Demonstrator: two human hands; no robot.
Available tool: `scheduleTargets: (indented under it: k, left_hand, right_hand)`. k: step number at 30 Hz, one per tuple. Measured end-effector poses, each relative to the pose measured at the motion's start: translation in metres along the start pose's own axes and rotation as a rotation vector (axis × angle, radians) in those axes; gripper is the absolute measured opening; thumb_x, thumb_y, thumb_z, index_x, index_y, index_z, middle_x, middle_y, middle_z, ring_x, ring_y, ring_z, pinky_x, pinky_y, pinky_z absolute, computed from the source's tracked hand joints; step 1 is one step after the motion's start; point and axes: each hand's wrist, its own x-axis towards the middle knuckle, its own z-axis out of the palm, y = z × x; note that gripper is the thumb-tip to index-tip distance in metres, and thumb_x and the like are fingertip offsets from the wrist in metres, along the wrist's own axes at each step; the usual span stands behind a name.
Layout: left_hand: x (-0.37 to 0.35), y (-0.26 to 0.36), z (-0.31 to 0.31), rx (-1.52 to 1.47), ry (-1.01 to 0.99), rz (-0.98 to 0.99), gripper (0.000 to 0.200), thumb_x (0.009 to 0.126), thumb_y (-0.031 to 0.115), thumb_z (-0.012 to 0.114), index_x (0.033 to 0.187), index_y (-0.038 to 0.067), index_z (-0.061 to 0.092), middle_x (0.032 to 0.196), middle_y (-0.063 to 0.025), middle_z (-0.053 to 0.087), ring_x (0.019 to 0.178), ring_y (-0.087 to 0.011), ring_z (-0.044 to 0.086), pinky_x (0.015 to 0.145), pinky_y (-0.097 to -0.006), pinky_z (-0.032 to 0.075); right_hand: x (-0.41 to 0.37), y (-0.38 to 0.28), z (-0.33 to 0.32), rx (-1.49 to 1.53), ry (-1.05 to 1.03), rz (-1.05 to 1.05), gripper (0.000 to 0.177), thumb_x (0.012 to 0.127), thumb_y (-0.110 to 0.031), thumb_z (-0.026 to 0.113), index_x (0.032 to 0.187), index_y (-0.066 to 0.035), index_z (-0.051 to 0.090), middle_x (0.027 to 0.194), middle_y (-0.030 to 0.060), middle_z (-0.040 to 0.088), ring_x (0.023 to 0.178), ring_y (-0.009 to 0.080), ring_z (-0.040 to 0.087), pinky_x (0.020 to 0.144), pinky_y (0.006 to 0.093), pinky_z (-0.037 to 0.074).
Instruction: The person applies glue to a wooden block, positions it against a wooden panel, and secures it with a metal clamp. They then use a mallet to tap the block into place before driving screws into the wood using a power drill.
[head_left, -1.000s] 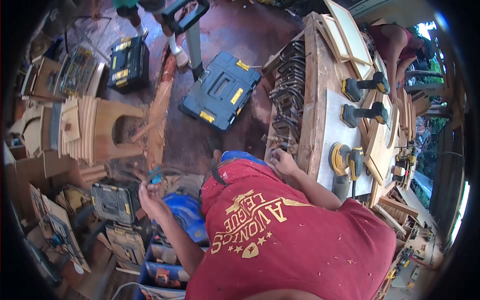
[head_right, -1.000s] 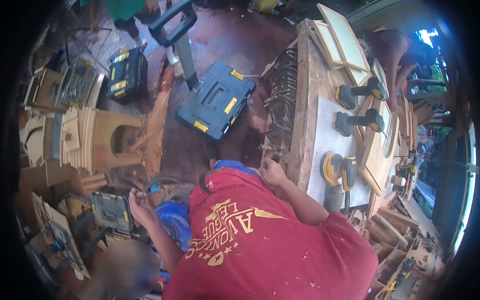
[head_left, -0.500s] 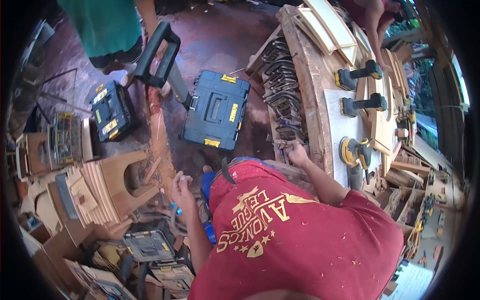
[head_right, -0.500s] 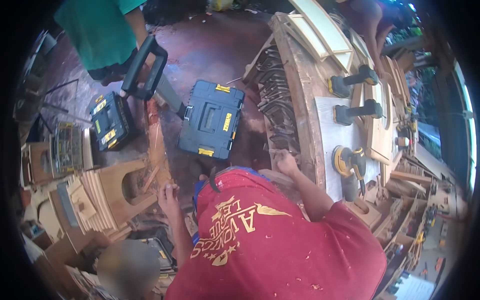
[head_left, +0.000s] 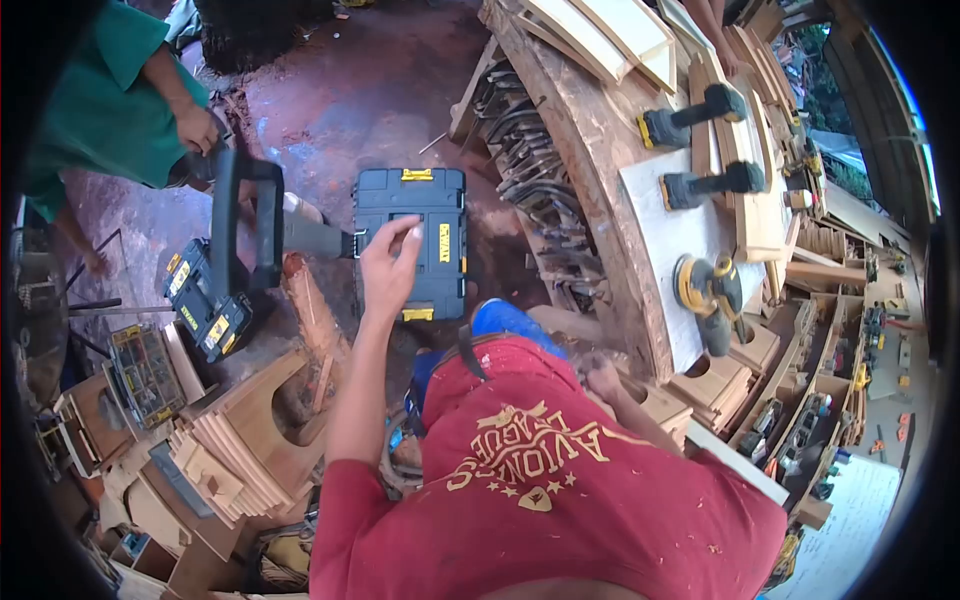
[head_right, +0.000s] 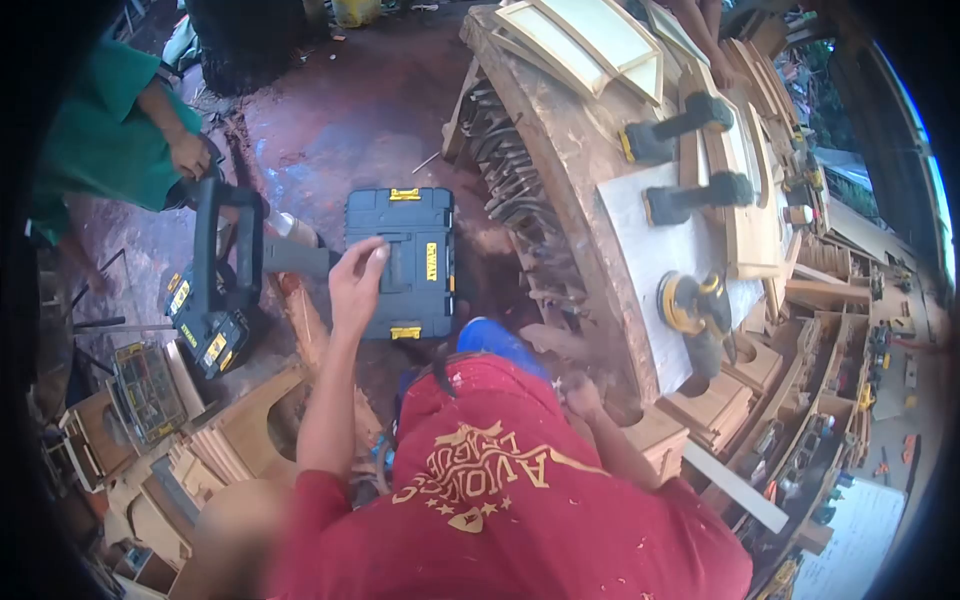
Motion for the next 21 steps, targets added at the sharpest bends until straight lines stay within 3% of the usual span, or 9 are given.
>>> scheduleTargets:
  k: [3, 5, 7, 9, 10, 12, 14, 19, 21]
  left_hand:
    - [0.064, -0.04, 0.048, -0.054, 0.015, -0.016, 0.023, 0.096, 0.011, 0.067, 0.115, -0.001, 0.071, 0.105, -0.0107, 0.074, 0.093, -0.0145, 0.069, 0.086, -0.0293, 0.054]
    - [0.096, -0.058, 0.078, -0.011, 0.025, -0.033, 0.024, 0.094, 0.01, 0.068, 0.115, -0.001, 0.071, 0.106, -0.0113, 0.074, 0.093, -0.0167, 0.071, 0.085, -0.03, 0.055]
    - [0.144, -0.077, 0.112, 0.031, 0.022, -0.016, 0.025, 0.092, 0.009, 0.069, 0.115, 0.0, 0.071, 0.107, -0.0119, 0.074, 0.093, -0.0186, 0.072, 0.084, -0.0308, 0.056]
    - [0.195, -0.1, 0.148, 0.074, -0.008, 0.016, 0.026, 0.09, 0.008, 0.07, 0.115, 0.0, 0.071, 0.107, -0.0125, 0.074, 0.092, -0.0202, 0.073, 0.084, -0.0315, 0.057]
    - [0.225, -0.108, 0.167, 0.109, -0.036, 0.036, 0.028, 0.089, 0.011, 0.069, 0.116, 0.002, 0.071, 0.111, -0.0159, 0.073, 0.095, -0.0269, 0.073, 0.085, -0.0359, 0.057]
    - [0.287, -0.129, 0.201, 0.354, -0.109, 0.158, 0.03, 0.089, 0.013, 0.069, 0.117, 0.002, 0.07, 0.115, -0.0175, 0.072, 0.099, -0.0318, 0.072, 0.086, -0.0396, 0.057]
    - [0.337, -0.139, 0.234, 0.564, -0.191, 0.195, 0.029, 0.089, 0.015, 0.065, 0.114, 0.002, 0.07, 0.118, -0.0208, 0.07, 0.105, -0.0389, 0.069, 0.089, -0.0447, 0.056]
    - [0.409, -0.224, 0.279, 1.165, -0.599, 0.33, 0.023, 0.09, 0.017, 0.06, 0.107, 0.005, 0.071, 0.108, -0.0238, 0.071, 0.097, -0.0377, 0.072, 0.086, -0.0455, 0.059]
    - [0.411, -0.21, 0.283, 1.154, -0.538, 0.28, 0.026, 0.091, 0.019, 0.06, 0.11, 0.005, 0.071, 0.104, -0.0228, 0.073, 0.092, -0.038, 0.073, 0.084, -0.0464, 0.059]
  right_hand:
    - [-0.011, 0.009, -0.03, -0.117, -0.126, 0.223, 0.021, 0.089, -0.017, 0.064, 0.104, -0.003, 0.068, 0.093, 0.0142, 0.073, 0.078, 0.025, 0.072, 0.068, 0.0413, 0.055]
    - [0.013, 0.094, -0.034, -0.236, -0.115, -0.079, 0.02, 0.089, -0.019, 0.063, 0.096, -0.001, 0.069, 0.094, 0.0114, 0.073, 0.082, 0.0231, 0.071, 0.07, 0.0381, 0.055]
    - [0.02, 0.101, -0.055, 0.023, -0.356, -0.173, 0.022, 0.091, -0.021, 0.06, 0.088, -0.002, 0.071, 0.097, 0.0096, 0.075, 0.088, 0.0236, 0.071, 0.077, 0.0357, 0.055]
    - [0.027, 0.094, -0.067, -0.041, -0.334, 0.046, 0.022, 0.091, -0.021, 0.06, 0.089, -0.003, 0.071, 0.098, 0.0101, 0.074, 0.089, 0.024, 0.071, 0.078, 0.0359, 0.055]
    - [0.024, 0.091, -0.071, -0.089, -0.301, 0.179, 0.022, 0.09, -0.021, 0.06, 0.09, -0.003, 0.072, 0.098, 0.0103, 0.074, 0.09, 0.0242, 0.071, 0.078, 0.036, 0.055]
    - [0.027, 0.077, -0.078, -0.096, -0.251, 0.332, 0.021, 0.09, -0.021, 0.06, 0.09, -0.003, 0.072, 0.099, 0.0108, 0.074, 0.09, 0.0246, 0.071, 0.079, 0.0362, 0.055]
    - [0.033, 0.064, -0.084, -0.062, -0.222, 0.402, 0.021, 0.09, -0.021, 0.06, 0.091, -0.003, 0.072, 0.1, 0.0113, 0.074, 0.091, 0.0249, 0.071, 0.08, 0.0364, 0.055]
    - [0.039, 0.046, -0.093, 0.034, -0.16, 0.477, 0.021, 0.089, -0.02, 0.06, 0.093, -0.004, 0.073, 0.101, 0.0126, 0.074, 0.093, 0.0259, 0.071, 0.082, 0.0369, 0.055]
    - [0.045, 0.045, -0.089, 0.07, -0.135, 0.486, 0.021, 0.088, -0.02, 0.06, 0.094, -0.004, 0.073, 0.102, 0.0131, 0.074, 0.094, 0.0263, 0.071, 0.083, 0.0371, 0.055]
